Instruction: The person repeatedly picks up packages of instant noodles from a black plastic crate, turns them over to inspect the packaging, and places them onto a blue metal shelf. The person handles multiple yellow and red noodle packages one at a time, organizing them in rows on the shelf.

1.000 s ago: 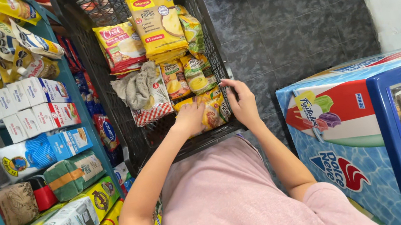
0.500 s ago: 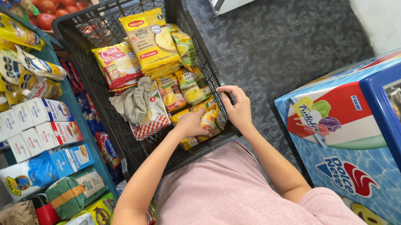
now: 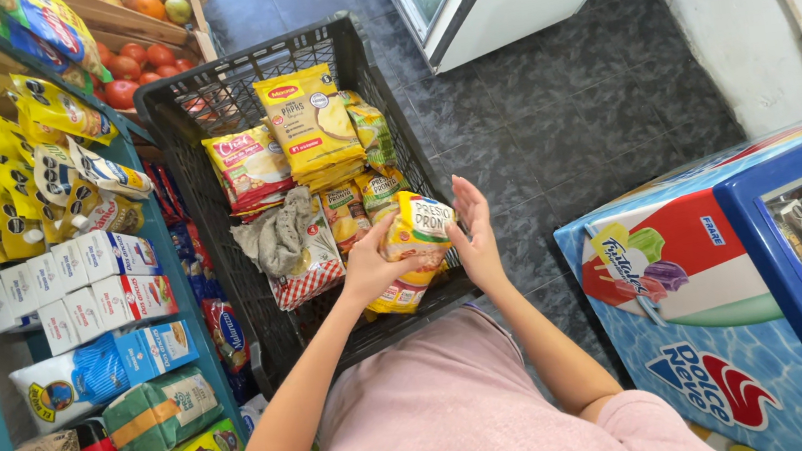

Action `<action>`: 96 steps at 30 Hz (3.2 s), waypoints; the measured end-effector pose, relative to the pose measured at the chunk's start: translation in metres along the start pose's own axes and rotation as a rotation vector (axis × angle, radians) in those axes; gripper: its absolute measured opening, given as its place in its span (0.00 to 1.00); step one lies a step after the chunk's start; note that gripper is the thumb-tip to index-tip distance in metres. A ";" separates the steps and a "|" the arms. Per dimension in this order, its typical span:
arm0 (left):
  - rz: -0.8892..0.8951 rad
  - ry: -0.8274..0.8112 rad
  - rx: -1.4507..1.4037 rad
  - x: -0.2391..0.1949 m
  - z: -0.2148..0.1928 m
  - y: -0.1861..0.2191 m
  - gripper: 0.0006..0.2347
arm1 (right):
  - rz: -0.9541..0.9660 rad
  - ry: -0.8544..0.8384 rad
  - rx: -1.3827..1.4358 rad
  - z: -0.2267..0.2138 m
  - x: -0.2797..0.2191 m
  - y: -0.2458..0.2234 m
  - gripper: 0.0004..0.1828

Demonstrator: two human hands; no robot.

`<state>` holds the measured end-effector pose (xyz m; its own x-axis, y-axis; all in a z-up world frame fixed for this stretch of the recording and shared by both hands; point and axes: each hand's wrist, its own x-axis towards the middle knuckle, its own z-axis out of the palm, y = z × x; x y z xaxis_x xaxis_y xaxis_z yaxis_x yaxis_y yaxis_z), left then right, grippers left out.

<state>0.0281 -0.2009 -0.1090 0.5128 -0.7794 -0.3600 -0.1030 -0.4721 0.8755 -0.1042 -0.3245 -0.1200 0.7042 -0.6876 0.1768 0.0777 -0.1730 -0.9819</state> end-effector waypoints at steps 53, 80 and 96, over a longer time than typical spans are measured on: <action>0.180 0.082 -0.646 -0.079 -0.024 -0.005 0.32 | 0.426 -0.173 0.486 0.056 -0.015 -0.028 0.20; 0.418 0.298 -0.713 -0.071 -0.035 -0.007 0.46 | 0.160 -0.416 0.108 0.063 -0.032 -0.122 0.46; 0.567 -0.390 -1.866 -0.072 -0.037 -0.009 0.37 | -0.426 -0.277 0.203 0.064 -0.031 -0.106 0.13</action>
<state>0.0237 -0.1252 -0.0791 0.5405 -0.8124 0.2186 0.8333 0.5528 -0.0059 -0.0890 -0.2400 -0.0257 0.7380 -0.3699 0.5643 0.5120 -0.2376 -0.8254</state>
